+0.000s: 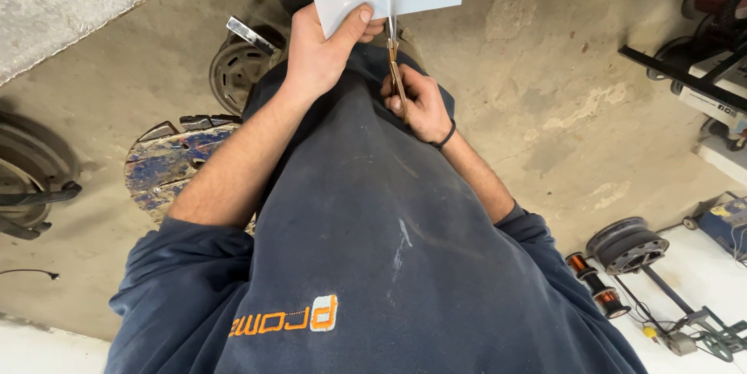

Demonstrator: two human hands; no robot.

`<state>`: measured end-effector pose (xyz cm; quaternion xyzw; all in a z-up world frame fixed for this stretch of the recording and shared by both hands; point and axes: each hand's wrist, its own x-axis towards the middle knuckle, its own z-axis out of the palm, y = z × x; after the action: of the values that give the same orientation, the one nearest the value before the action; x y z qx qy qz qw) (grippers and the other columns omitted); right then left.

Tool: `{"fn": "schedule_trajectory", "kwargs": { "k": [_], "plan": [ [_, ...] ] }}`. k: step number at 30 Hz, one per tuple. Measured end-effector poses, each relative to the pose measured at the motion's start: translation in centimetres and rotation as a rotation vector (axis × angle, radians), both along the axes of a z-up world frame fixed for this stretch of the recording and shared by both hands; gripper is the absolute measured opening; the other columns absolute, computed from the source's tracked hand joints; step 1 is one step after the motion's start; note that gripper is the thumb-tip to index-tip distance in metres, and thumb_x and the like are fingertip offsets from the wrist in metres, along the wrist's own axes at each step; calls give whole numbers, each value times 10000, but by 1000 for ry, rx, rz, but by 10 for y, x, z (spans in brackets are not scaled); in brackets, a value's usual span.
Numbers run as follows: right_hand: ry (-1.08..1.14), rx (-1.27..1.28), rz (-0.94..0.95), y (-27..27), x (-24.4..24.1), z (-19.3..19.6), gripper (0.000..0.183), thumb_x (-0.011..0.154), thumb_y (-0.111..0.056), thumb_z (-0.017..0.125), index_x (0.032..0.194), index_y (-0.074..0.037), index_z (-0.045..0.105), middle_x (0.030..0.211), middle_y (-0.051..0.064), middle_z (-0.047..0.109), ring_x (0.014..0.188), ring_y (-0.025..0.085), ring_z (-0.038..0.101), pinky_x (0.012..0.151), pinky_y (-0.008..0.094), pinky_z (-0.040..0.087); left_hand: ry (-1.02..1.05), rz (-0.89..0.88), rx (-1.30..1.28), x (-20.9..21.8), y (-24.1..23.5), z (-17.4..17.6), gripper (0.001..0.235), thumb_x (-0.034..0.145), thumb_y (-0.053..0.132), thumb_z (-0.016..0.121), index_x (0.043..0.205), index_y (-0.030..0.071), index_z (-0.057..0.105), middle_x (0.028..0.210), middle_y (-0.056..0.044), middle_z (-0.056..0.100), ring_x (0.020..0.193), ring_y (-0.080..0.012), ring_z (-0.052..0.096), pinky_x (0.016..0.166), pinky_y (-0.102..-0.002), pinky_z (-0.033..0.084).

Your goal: Cutting, measuring, and marking insulation sheets for insertion into an electric motor housing.

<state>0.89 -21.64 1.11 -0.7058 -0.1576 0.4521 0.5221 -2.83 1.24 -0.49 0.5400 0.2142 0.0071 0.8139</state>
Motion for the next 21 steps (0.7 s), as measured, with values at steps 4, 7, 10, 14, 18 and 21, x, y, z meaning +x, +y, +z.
{"fn": "schedule_trajectory", "kwargs": {
  "k": [4,7,10,14,18,21],
  "plan": [
    [-50,15,8,-2,-1,-3,552,955,-553,700,979,-8,613,864,34,648,766,125,608,704,284,495,-2,-5,16,0,0,1,286,1081,196,638,1183,-65,696,1053,-141,783,975,-198,786,845,-326,661],
    [-51,46,-5,-3,-3,-4,524,963,-526,702,968,-11,604,872,35,634,773,127,579,703,280,480,8,1,-9,0,-1,3,288,1079,196,641,1184,-66,696,1056,-143,782,970,-200,782,845,-330,657],
    [-10,23,-20,-3,-5,-5,441,940,-443,713,959,-16,606,823,22,626,727,114,560,664,268,460,25,2,-34,-2,-2,1,286,1075,195,641,1184,-64,693,1060,-140,783,971,-198,785,844,-329,657],
    [-1,39,-31,-5,-7,-8,299,938,-296,716,958,-18,607,836,24,635,728,105,551,670,264,458,27,2,-44,-2,-2,0,283,1075,191,644,1189,-64,691,1063,-140,781,973,-197,782,845,-327,655],
    [5,24,-27,-6,-9,-8,241,940,-237,716,947,-22,608,832,23,641,721,97,542,662,258,450,14,8,-63,-4,-3,-2,286,1078,193,649,1194,-65,692,1065,-139,778,974,-198,778,848,-328,653],
    [14,43,-33,-6,-9,-9,241,955,-233,722,940,-24,603,830,20,643,720,97,551,663,256,458,14,6,-61,-4,-4,-3,288,1079,195,653,1196,-64,693,1063,-140,778,972,-201,779,849,-330,655]
  ]
}}
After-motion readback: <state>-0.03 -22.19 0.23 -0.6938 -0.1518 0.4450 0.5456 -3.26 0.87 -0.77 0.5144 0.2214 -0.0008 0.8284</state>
